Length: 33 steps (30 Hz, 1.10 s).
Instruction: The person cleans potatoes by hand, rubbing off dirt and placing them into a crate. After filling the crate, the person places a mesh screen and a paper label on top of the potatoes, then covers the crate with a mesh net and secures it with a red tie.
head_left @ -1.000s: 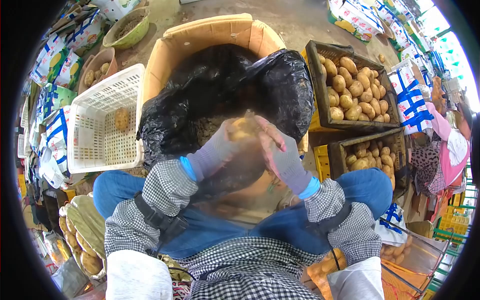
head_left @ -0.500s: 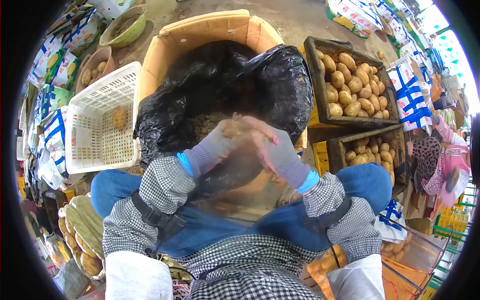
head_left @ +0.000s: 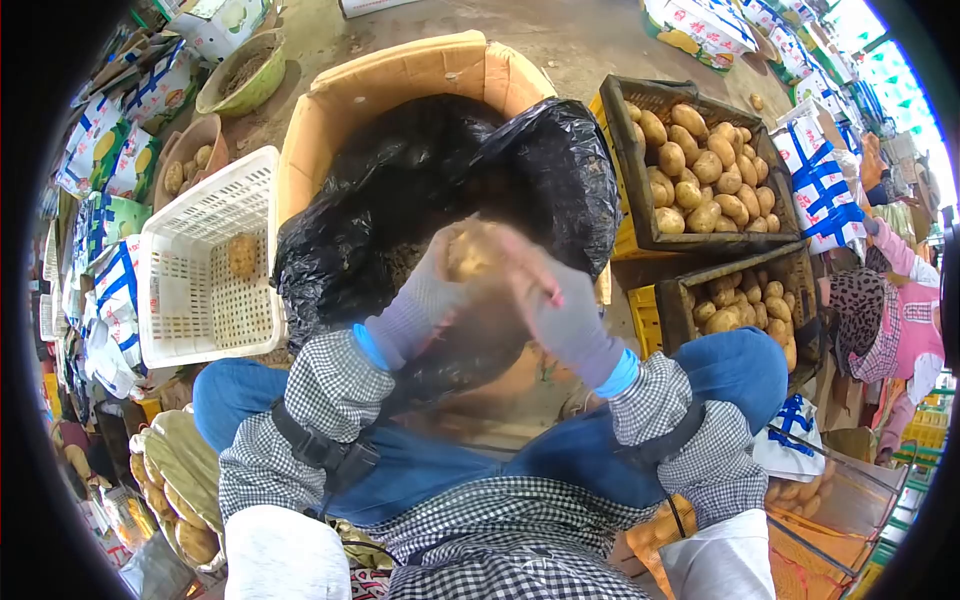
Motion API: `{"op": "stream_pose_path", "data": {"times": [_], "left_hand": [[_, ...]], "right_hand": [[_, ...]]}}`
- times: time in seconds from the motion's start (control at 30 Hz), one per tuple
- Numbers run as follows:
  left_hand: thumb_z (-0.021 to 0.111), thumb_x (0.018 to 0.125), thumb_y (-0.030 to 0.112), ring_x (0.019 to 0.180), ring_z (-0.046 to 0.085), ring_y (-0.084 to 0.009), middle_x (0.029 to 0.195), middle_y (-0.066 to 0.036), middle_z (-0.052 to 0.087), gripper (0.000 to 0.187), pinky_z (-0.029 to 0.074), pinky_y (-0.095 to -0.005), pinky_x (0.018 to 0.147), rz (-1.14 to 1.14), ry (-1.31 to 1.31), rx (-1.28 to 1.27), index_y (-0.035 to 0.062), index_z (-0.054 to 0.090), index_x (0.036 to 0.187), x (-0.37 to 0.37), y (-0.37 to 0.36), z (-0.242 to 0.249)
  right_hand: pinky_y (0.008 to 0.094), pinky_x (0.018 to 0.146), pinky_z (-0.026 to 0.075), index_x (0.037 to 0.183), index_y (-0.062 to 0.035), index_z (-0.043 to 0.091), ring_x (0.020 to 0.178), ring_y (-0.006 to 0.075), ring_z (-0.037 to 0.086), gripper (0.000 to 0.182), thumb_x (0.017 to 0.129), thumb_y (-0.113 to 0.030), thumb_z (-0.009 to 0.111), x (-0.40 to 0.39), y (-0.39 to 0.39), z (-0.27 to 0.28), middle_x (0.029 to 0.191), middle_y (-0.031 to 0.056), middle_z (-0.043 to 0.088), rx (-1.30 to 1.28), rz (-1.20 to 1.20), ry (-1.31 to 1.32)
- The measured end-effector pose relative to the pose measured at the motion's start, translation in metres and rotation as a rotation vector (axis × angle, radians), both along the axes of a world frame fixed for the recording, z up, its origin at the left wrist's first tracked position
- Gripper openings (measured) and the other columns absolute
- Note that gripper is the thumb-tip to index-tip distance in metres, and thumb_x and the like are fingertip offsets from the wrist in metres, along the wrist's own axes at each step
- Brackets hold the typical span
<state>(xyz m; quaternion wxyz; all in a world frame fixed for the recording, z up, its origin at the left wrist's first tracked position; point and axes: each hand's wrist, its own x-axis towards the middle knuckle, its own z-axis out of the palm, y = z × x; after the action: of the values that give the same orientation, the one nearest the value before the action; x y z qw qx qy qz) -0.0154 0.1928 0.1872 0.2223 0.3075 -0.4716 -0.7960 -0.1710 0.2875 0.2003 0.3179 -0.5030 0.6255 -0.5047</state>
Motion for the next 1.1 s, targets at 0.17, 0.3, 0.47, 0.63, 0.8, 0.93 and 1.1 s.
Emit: {"op": "stream_pose_path", "data": {"times": [0.17, 0.3, 0.47, 0.63, 0.8, 0.93, 1.1], "left_hand": [[0.067, 0.078, -0.003, 0.121, 0.049, -0.0193, 0.134, -0.013, 0.046, 0.076, 0.043, -0.0312, 0.101, 0.000, 0.049, -0.007, 0.0025, 0.026, 0.143, 0.000, 0.000, 0.004], [0.069, 0.077, -0.002, 0.121, 0.049, -0.0193, 0.133, -0.013, 0.046, 0.078, 0.043, -0.0321, 0.101, -0.019, 0.008, -0.062, 0.0025, 0.026, 0.142, 0.002, -0.004, 0.008], [0.078, 0.071, 0.001, 0.119, 0.050, -0.0168, 0.131, -0.008, 0.048, 0.080, 0.043, -0.0324, 0.101, 0.054, 0.081, -0.132, 0.0041, 0.034, 0.138, -0.002, -0.001, 0.019], [0.078, 0.068, -0.005, 0.120, 0.048, -0.0162, 0.129, -0.006, 0.047, 0.079, 0.042, -0.0326, 0.104, 0.060, 0.050, -0.176, 0.0040, 0.038, 0.135, -0.003, 0.002, 0.027], [0.074, 0.068, -0.011, 0.126, 0.045, -0.0186, 0.137, -0.008, 0.043, 0.076, 0.038, -0.0344, 0.109, 0.044, 0.090, -0.235, 0.0023, 0.037, 0.134, -0.002, 0.007, 0.035], [0.078, 0.069, -0.005, 0.130, 0.042, -0.0201, 0.142, -0.010, 0.039, 0.090, 0.037, -0.0355, 0.109, 0.018, 0.083, -0.835, 0.0024, 0.027, 0.143, -0.012, 0.013, 0.052], [0.073, 0.083, 0.007, 0.131, 0.044, -0.0238, 0.142, -0.012, 0.042, 0.083, 0.038, -0.0405, 0.109, -0.067, -0.016, -0.346, 0.0052, 0.022, 0.149, -0.007, 0.004, 0.037]], "right_hand": [[0.0244, 0.076, 0.053, 0.129, -0.0090, 0.061, 0.091, 0.0148, 0.068, 0.037, 0.093, -0.003, 0.057, -0.004, -0.011, -0.020, 0.114, 0.0122, 0.069, -0.214, -0.017, -0.059], [0.0250, 0.085, 0.051, 0.130, -0.0045, 0.058, 0.101, 0.0168, 0.066, 0.036, 0.094, -0.004, 0.056, 0.000, -0.003, -0.006, 0.118, 0.0112, 0.066, -0.216, 0.013, 0.121], [0.0134, 0.052, 0.036, 0.136, 0.0055, 0.048, 0.067, 0.0003, 0.049, 0.040, 0.098, -0.009, 0.051, -0.009, -0.002, 0.009, 0.113, 0.0050, 0.064, -0.050, -0.030, -0.343], [0.0207, 0.082, 0.049, 0.137, 0.0057, 0.047, 0.098, 0.0116, 0.061, 0.041, 0.097, -0.003, 0.050, -0.018, -0.008, 0.000, 0.123, 0.0122, 0.062, -0.225, 0.026, 0.162], [0.0258, 0.088, 0.048, 0.136, -0.0023, 0.051, 0.103, 0.0171, 0.061, 0.038, 0.099, -0.007, 0.049, -0.022, -0.007, 0.009, 0.123, 0.0097, 0.062, 0.157, -0.082, -0.631], [0.0271, 0.075, 0.054, 0.138, -0.0101, 0.051, 0.092, 0.0160, 0.065, 0.043, 0.096, -0.011, 0.056, -0.014, -0.007, 0.028, 0.117, 0.0053, 0.064, 0.277, 0.036, -1.037], [0.0277, 0.102, 0.040, 0.140, 0.0009, 0.043, 0.118, 0.0129, 0.051, 0.044, 0.099, -0.013, 0.052, -0.013, -0.006, 0.025, 0.133, 0.0075, 0.052, 0.072, 0.080, -0.762]]}}
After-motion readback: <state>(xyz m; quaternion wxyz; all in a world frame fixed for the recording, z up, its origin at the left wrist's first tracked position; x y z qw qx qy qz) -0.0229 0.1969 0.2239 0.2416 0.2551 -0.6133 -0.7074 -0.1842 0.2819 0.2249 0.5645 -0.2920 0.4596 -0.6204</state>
